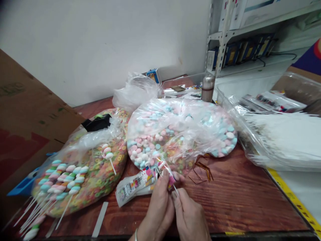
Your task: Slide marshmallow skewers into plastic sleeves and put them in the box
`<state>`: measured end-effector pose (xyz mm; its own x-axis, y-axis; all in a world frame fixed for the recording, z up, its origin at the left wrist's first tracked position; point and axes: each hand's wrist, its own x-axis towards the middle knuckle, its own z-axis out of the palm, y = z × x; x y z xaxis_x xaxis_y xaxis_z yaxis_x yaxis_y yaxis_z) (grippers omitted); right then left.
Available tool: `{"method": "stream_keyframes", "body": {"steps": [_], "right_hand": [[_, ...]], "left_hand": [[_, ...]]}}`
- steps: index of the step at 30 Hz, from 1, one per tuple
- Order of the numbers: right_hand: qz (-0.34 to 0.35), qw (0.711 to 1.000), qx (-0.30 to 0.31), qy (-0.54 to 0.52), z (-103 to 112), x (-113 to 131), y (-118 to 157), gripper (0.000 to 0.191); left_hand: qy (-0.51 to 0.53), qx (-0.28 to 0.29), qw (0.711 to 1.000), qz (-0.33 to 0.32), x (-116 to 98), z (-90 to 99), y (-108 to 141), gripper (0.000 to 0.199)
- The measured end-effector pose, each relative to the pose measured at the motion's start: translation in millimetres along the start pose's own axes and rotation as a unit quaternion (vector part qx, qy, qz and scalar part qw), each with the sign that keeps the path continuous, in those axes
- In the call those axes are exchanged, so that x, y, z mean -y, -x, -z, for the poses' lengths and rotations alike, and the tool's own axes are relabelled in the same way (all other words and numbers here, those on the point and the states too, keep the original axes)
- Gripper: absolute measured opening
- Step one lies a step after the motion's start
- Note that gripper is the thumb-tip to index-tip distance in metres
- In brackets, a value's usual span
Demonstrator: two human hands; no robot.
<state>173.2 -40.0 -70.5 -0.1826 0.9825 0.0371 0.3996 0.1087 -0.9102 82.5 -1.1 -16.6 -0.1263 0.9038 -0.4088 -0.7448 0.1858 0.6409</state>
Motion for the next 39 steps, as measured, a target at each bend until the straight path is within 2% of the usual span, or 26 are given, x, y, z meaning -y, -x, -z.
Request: {"method": "stream_keyframes", "body": {"steps": [3,7,10,13,15,18,20,21,23,26,27,28,29,30,32,33,34,35,36,37,39], "right_hand": [[-0.008,1.000,-0.016,-0.008,-4,-1,-4,0.043],[-0.051,0.986,0.047,-0.152,3,9,-11,0.040],[-0.117,0.956,0.029,-0.267,8,18,-12,0.044],[-0.127,0.955,0.019,-0.268,9,21,-13,0.044],[-0.117,0.962,0.006,-0.247,9,20,-14,0.039],[-0.099,0.966,-0.015,-0.239,8,19,-19,0.035],[-0.081,0.962,-0.011,-0.261,6,19,-21,0.035],[-0.081,0.954,-0.007,-0.289,4,19,-21,0.035],[-0.118,0.917,0.008,-0.380,-1,23,-20,0.034],[-0.209,0.821,0.056,-0.528,-10,31,-14,0.036],[-0.229,0.794,0.083,-0.557,-12,34,-12,0.037],[-0.239,0.780,0.111,-0.568,-14,36,-10,0.037],[-0.237,0.788,0.128,-0.554,-15,38,-8,0.038],[-0.221,0.818,0.128,-0.515,-15,40,-7,0.039],[-0.154,0.908,0.071,-0.382,-15,40,-6,0.037],[-0.115,0.941,0.029,-0.317,-16,39,-6,0.035],[-0.087,0.956,-0.002,-0.278,-17,38,-5,0.034],[-0.081,0.957,-0.016,-0.279,-19,37,-4,0.034],[-0.099,0.943,-0.011,-0.319,-22,37,-3,0.034],[-0.132,0.914,0.011,-0.384,-27,36,-2,0.035],[-0.204,0.818,0.098,-0.528,-37,35,2,0.037]], "left_hand": [[0.000,0.001,0.999,0.042,10,3.1,4,0.030],[-0.067,-0.006,0.997,0.022,13,9.5,10,0.031],[-0.107,0.018,0.994,0.025,14,15.0,15,0.033],[-0.123,0.040,0.991,0.026,13,19.7,17,0.033],[-0.190,0.038,0.981,-0.004,9,22.2,18,0.031],[-0.334,0.036,0.937,-0.092,-1,24.9,19,0.026],[-0.381,0.037,0.915,-0.127,-8,26.6,22,0.026],[-0.377,0.044,0.917,-0.120,-12,27.7,23,0.027],[-0.306,0.069,0.948,-0.061,-18,30.6,27,0.028],[-0.137,0.086,0.986,0.038,-24,37.0,31,0.033],[-0.103,0.074,0.991,0.050,-24,39.5,31,0.032],[-0.090,0.056,0.993,0.054,-23,42.0,31,0.031],[-0.091,0.036,0.994,0.050,-23,44.4,30,0.029],[-0.101,0.015,0.994,0.039,-22,46.7,29,0.026],[-0.143,-0.011,0.990,0.004,-23,50.8,26,0.024],[-0.175,-0.017,0.984,-0.015,-24,52.7,25,0.024],[-0.208,-0.017,0.978,-0.032,-26,54.5,24,0.024],[-0.234,-0.010,0.971,-0.038,-28,56.2,24,0.025],[-0.244,0.003,0.969,-0.030,-31,57.9,25,0.027],[-0.235,0.021,0.972,-0.007,-34,59.7,26,0.031],[-0.182,0.065,0.979,0.070,-38,64.0,31,0.039]]}}
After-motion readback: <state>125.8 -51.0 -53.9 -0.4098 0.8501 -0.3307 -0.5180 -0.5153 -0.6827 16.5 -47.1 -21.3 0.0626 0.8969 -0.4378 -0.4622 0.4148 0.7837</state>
